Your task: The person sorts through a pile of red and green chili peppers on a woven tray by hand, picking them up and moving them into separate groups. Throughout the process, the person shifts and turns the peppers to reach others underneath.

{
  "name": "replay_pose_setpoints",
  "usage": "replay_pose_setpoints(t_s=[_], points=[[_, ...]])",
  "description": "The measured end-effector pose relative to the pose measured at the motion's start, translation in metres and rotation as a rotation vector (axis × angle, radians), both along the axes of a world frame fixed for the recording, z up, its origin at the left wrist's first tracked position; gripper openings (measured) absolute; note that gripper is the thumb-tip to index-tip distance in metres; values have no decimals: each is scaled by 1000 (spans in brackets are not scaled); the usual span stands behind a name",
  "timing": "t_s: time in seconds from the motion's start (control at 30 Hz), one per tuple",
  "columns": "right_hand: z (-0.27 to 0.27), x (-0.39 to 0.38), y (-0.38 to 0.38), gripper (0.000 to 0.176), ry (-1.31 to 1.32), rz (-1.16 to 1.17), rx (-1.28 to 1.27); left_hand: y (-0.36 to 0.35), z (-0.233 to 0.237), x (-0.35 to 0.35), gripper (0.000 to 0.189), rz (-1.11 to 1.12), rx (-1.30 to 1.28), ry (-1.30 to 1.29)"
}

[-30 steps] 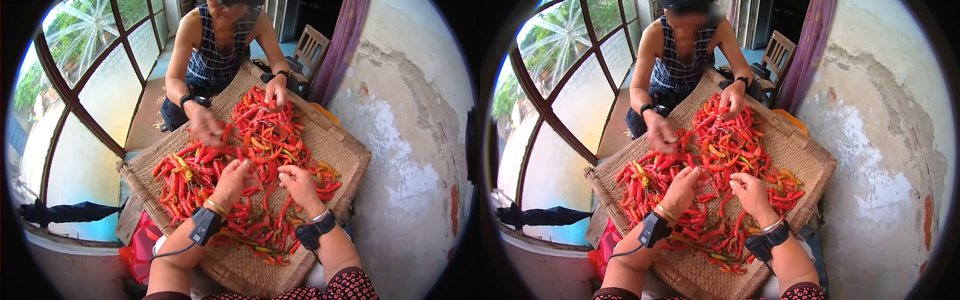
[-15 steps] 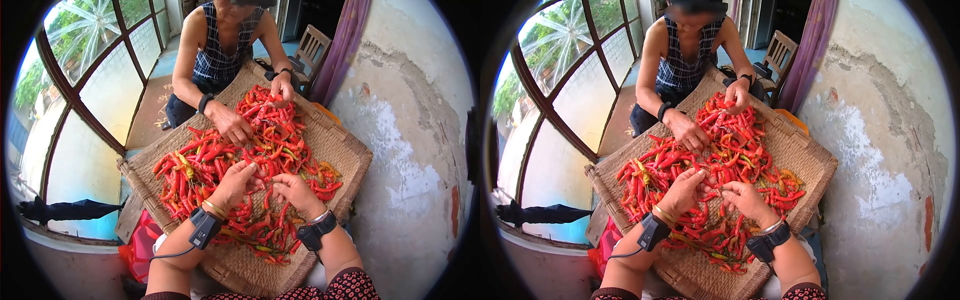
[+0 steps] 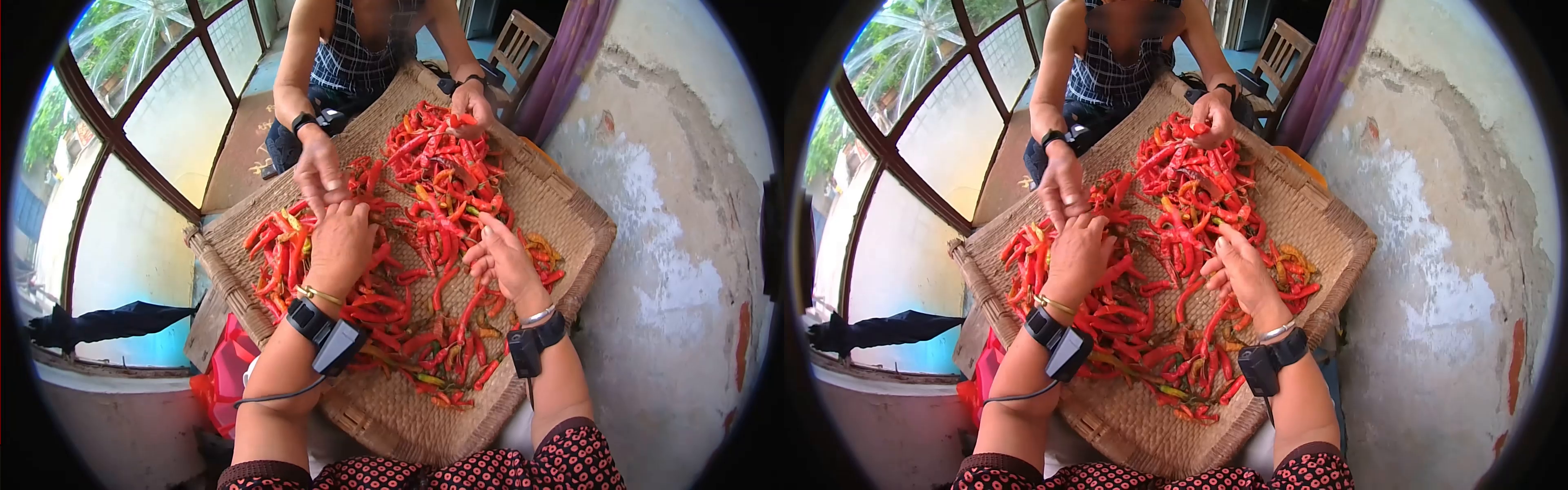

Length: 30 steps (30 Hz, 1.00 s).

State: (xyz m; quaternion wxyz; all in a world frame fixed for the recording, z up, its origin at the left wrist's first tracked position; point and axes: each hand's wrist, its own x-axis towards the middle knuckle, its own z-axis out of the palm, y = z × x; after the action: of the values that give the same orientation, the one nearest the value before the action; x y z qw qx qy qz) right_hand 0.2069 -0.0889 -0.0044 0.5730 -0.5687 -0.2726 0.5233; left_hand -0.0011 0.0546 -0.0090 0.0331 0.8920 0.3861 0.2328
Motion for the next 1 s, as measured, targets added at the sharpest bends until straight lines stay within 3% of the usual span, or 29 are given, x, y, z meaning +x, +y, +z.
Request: replay_pose_setpoints(t_s=[0.07, 0.1, 0.13, 0.27, 0.4, 0.53, 0.6, 0.67, 0.73, 1.0], points=[[-5, -3, 3, 55, -265, -47, -60, 2, -10, 2, 35, 24, -76, 136], [-3, -8, 2, 54, -310, -44, -73, 2, -15, 3, 36, 10, 39, 201], [-2, -11, 2, 54, -311, -42, -75, 1, -19, 4, 38, -4, 154, 265], [-5, -17, -2, 39, -351, 119, -41, 12, -17, 0, 39, 122, -22, 222], [-6, -20, 1, 33, -367, 143, -36, 21, -19, -4, 30, 53, -87, 335], [-14, -17, 0, 30, -350, 100, 5, 9, 4, -5, 22, 26, -194, 260], [-10, -17, -2, 29, -351, 83, -14, -1, 19, -6, 18, -192, -226, 14], [-10, -17, -1, 28, -349, 70, -35, -8, 27, -2, 15, -187, -302, -6], [-12, -15, 0, 27, -387, 76, 0, -7, 24, 2, 14, -329, -408, -45], [-9, -15, -1, 24, -427, 68, 0, -10, 29, 7, 17, -230, -455, 103]])
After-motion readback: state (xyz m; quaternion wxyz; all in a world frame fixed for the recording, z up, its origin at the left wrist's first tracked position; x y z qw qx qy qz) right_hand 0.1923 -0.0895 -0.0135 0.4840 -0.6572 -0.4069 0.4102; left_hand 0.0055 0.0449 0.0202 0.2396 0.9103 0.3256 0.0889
